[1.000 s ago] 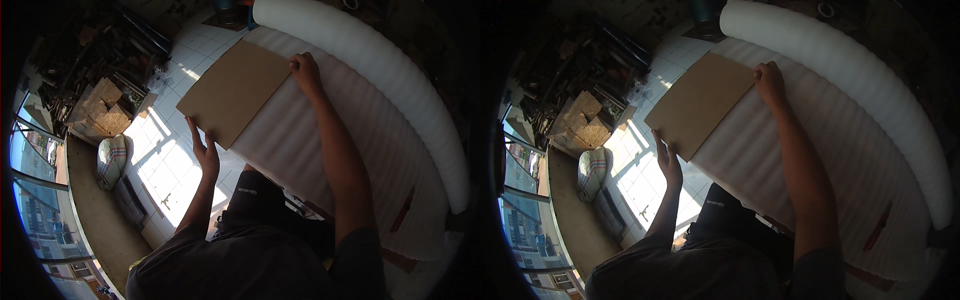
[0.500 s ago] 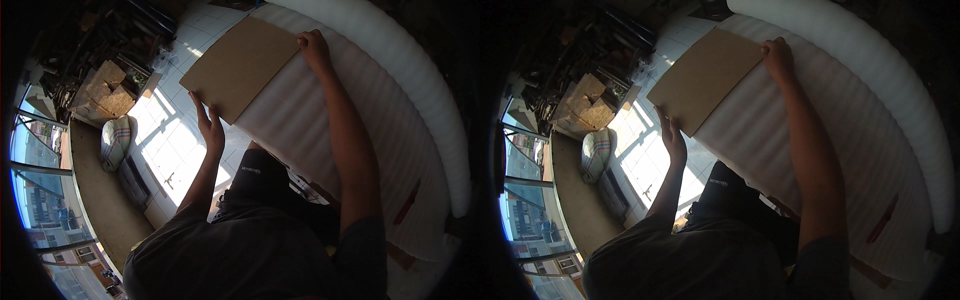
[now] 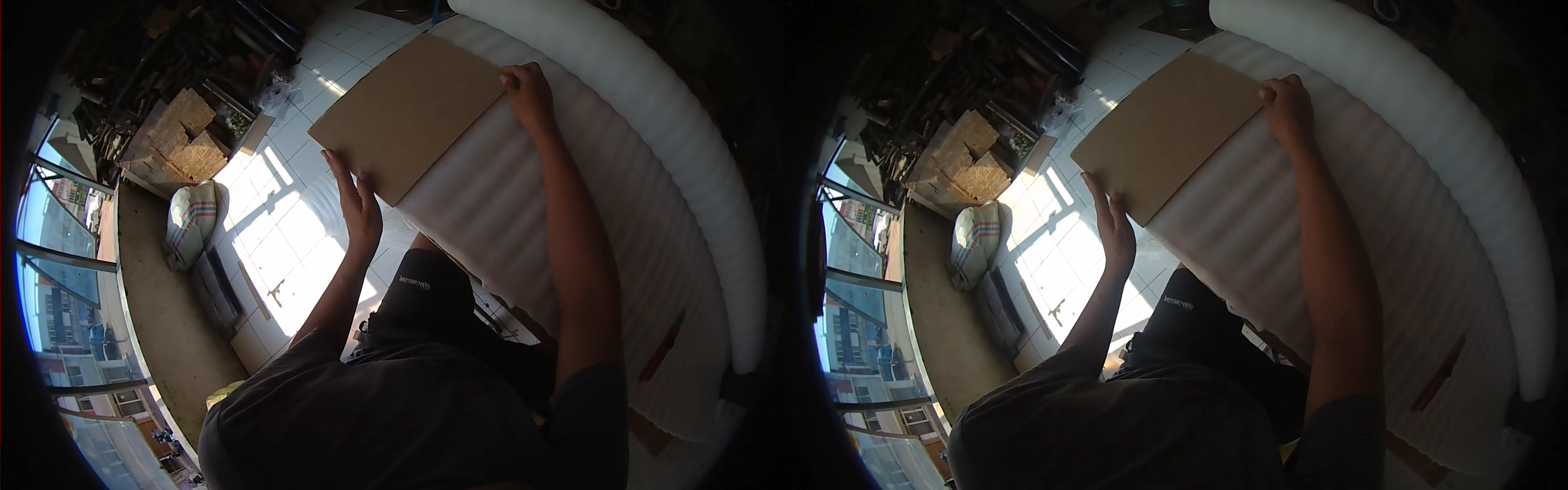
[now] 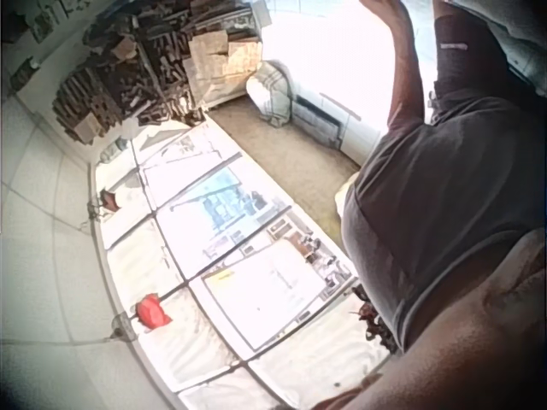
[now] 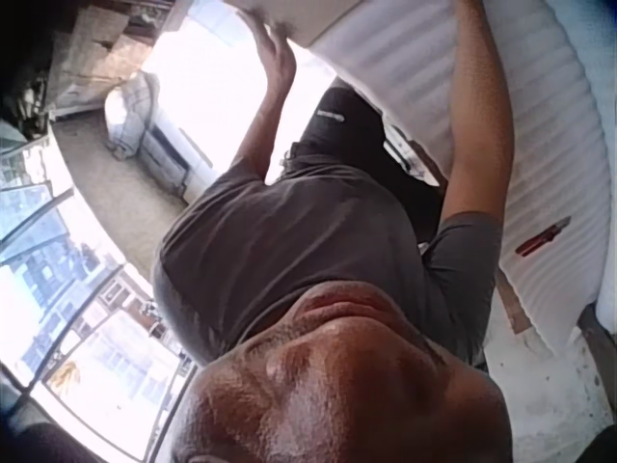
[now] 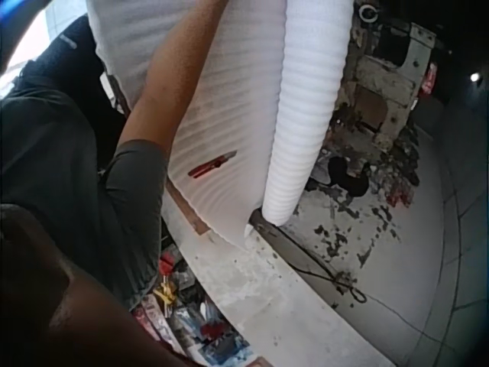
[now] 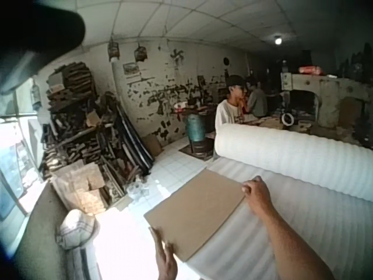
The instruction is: The person unrolls a foam sheet across a table, places a cardboard template on top of it, and cuts the foam sheet along the template using a utility knife.
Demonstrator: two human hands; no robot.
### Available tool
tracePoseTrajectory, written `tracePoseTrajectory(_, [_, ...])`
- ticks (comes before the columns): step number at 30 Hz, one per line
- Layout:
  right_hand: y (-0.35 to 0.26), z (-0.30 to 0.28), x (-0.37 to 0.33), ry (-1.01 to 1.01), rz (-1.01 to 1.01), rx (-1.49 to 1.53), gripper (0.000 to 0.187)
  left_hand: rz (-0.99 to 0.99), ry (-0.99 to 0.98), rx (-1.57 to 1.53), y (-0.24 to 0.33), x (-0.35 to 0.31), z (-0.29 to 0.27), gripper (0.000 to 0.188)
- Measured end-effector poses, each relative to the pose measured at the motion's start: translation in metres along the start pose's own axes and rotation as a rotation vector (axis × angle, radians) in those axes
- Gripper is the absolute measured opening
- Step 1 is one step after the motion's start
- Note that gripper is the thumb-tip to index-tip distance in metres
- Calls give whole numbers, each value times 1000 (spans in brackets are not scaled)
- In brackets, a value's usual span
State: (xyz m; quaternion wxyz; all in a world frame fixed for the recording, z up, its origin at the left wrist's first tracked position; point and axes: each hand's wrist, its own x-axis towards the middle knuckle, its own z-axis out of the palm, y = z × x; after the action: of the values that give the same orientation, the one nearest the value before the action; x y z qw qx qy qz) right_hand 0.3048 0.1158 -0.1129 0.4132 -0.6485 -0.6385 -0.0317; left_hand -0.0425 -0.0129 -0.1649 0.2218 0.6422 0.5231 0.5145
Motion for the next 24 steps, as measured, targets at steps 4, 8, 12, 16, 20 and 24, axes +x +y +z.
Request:
tracePoseTrajectory(4, [0, -1, 0, -33, 30, 10, 23, 8, 22, -39, 4, 0, -1, 72])
tracePoseTrajectory(8, [1, 0, 4, -40, 17, 16, 25, -14, 33, -61, 3, 2, -3, 70])
tracePoseTrajectory(12, [2, 0, 4, -48, 24, 36, 25, 26, 60, -15, -4, 3, -2, 67])
tracePoseTrajectory(16, [-1, -1, 2, -51, 30, 54, 24, 23, 49, 24, 3, 3, -6, 68])
tracePoseTrajectory(20, [1, -2, 2, -28, 15, 39, 23, 24, 61, 77, 2, 4, -4, 69])
tracePoseTrajectory(24, [-1, 1, 1, -41, 5, 48, 23, 57, 65, 78, -4, 3, -7, 69])
